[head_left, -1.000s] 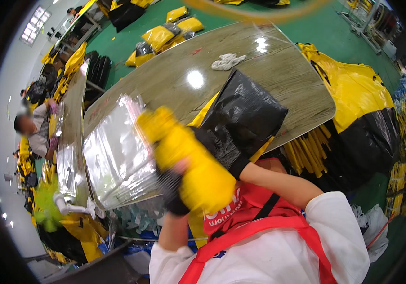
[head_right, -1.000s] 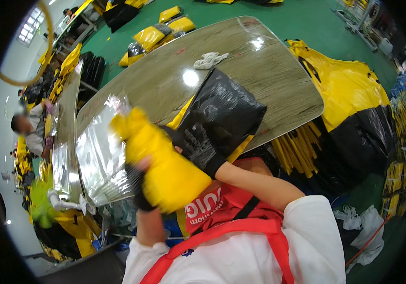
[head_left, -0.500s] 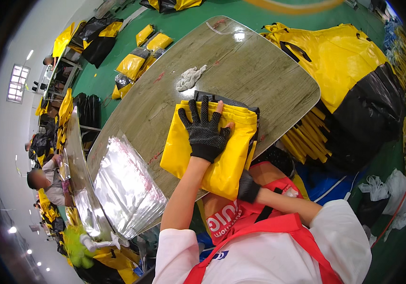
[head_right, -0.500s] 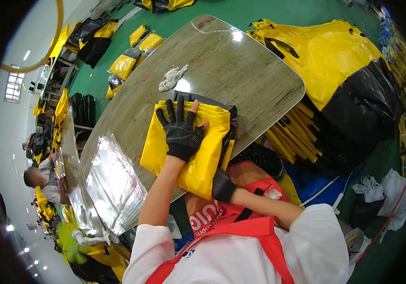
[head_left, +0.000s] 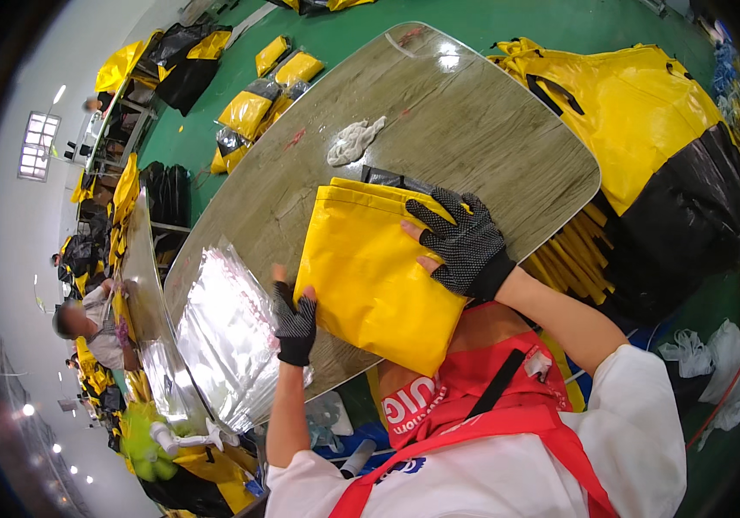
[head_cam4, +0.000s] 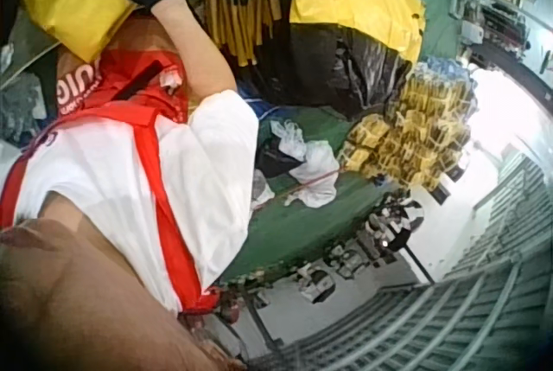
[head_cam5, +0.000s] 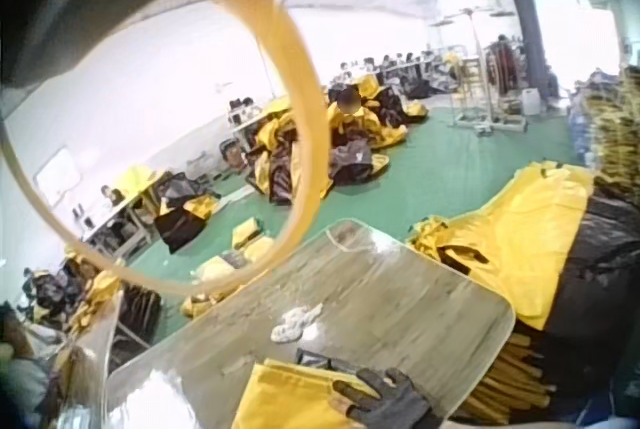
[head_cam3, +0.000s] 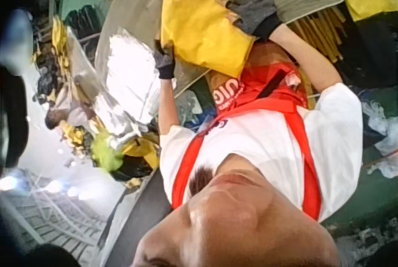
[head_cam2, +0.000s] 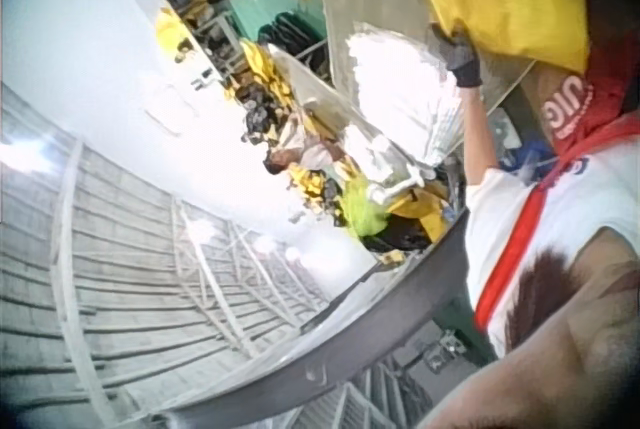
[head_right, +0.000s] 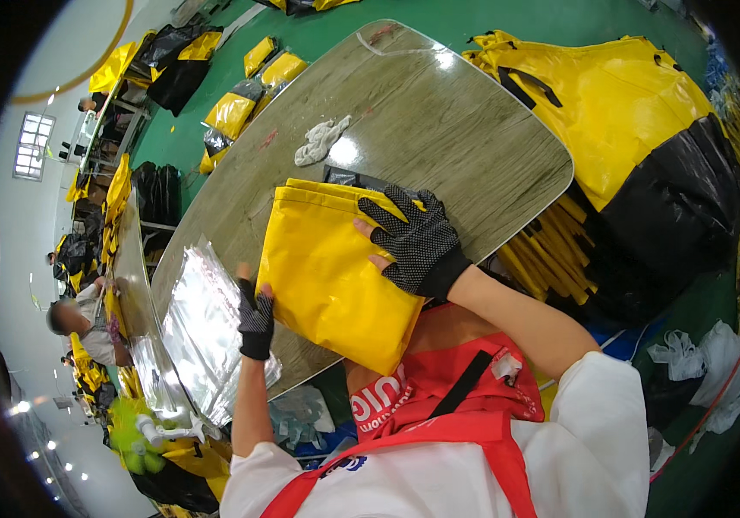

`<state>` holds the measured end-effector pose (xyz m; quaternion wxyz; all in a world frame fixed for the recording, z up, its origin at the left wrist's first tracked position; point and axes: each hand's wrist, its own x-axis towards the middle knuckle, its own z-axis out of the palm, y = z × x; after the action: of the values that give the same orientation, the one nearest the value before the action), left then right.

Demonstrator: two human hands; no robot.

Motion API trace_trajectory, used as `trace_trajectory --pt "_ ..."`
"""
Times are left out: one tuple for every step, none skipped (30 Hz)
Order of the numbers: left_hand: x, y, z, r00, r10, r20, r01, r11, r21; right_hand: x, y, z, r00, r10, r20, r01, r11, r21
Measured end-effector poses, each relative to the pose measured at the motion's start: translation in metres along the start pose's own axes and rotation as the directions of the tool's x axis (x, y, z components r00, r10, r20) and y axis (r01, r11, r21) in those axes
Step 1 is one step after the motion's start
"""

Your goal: The person repeatedly folds yellow and black delivery bags and places them into clear plastic bags on a table. The person handles each bag one at a time, folds it, inserts it into a plastic bag, and sets it aside.

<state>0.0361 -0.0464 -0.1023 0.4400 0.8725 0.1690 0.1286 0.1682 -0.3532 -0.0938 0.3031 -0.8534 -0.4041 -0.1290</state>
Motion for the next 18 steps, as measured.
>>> trace_trajectory --pt "-0.008 -0.02 -0.005 0.993 0.092 0.078 -0.103 0.983 0.151 0.0 -0.001 0.0 1.0 -0.009 0.015 0.009 1.0 0.018" --pt "-0.021 -0.025 0.002 0.995 -0.09 0.05 0.077 0.975 0.21 -0.001 0.0 0.004 0.999 -0.022 0.038 0.02 0.999 0.045" --pt "-0.029 -0.026 0.011 0.967 -0.252 0.015 0.241 0.938 0.249 0.0 0.001 0.003 0.998 -0.037 0.053 0.034 0.998 0.053" --pt "-0.026 -0.027 0.01 0.976 -0.216 0.035 0.184 0.898 0.4 -0.002 0.0 0.004 0.999 -0.037 0.039 0.035 0.998 0.053" --pt "-0.017 -0.027 0.01 0.981 -0.183 0.062 0.121 0.832 0.541 -0.006 -0.001 0.008 0.999 -0.036 0.023 0.035 0.998 0.054" --pt "-0.002 0.015 0.009 0.985 -0.136 0.108 0.035 0.767 0.641 -0.008 0.005 0.005 1.0 -0.023 -0.002 0.023 0.999 0.033" --pt "0.012 0.057 0.007 0.985 -0.089 0.147 -0.047 0.682 0.73 -0.007 0.009 0.003 1.0 -0.019 -0.015 0.02 1.0 0.017" --pt "0.031 0.064 0.007 0.864 0.476 0.163 -0.452 0.591 0.669 -0.006 0.008 0.001 0.999 -0.021 -0.024 0.021 1.0 0.01" --pt "0.052 0.08 0.015 0.788 0.539 0.297 -0.598 0.558 0.575 -0.009 0.007 0.001 1.0 -0.018 -0.025 0.018 1.0 0.002" --pt "0.067 0.098 0.03 0.693 0.595 0.407 -0.714 0.49 0.5 -0.01 0.008 0.002 0.999 -0.029 0.014 0.029 0.998 -0.053" --pt "0.074 0.095 0.048 0.685 0.524 0.506 -0.728 0.456 0.513 -0.01 0.006 0.003 0.997 -0.071 0.013 0.071 0.997 -0.015" --pt "0.08 0.062 0.073 0.738 0.355 0.574 -0.654 0.585 0.479 -0.009 0.004 0.005 0.993 -0.12 0.012 0.119 0.993 0.025" --pt "0.082 0.046 0.085 0.784 0.347 0.515 -0.514 0.828 0.224 -0.013 0.009 0.001 0.989 -0.148 0.01 0.147 0.988 0.042" --pt "0.079 0.042 0.09 0.74 0.411 0.532 -0.565 0.809 0.161 -0.027 0.013 -0.007 0.981 -0.146 0.131 0.148 0.989 -0.004" --pt "0.07 0.038 0.091 0.677 0.477 0.56 -0.622 0.778 0.09 -0.041 0.017 -0.019 0.963 -0.234 0.135 0.225 0.972 0.073" --pt "0.054 0.029 0.091 0.633 0.51 0.582 -0.659 0.75 0.059 -0.065 0.019 -0.02 0.945 -0.292 0.148 0.284 0.956 0.07" --pt "0.039 0.024 0.093 0.591 0.548 0.592 -0.696 0.717 0.031 -0.084 0.026 -0.019 0.92 -0.358 0.16 0.353 0.934 0.062" --pt "0.023 0.046 0.089 0.623 0.421 0.659 -0.592 0.804 0.047 -0.096 0.033 -0.025 0.899 -0.43 0.085 0.428 0.903 0.041"
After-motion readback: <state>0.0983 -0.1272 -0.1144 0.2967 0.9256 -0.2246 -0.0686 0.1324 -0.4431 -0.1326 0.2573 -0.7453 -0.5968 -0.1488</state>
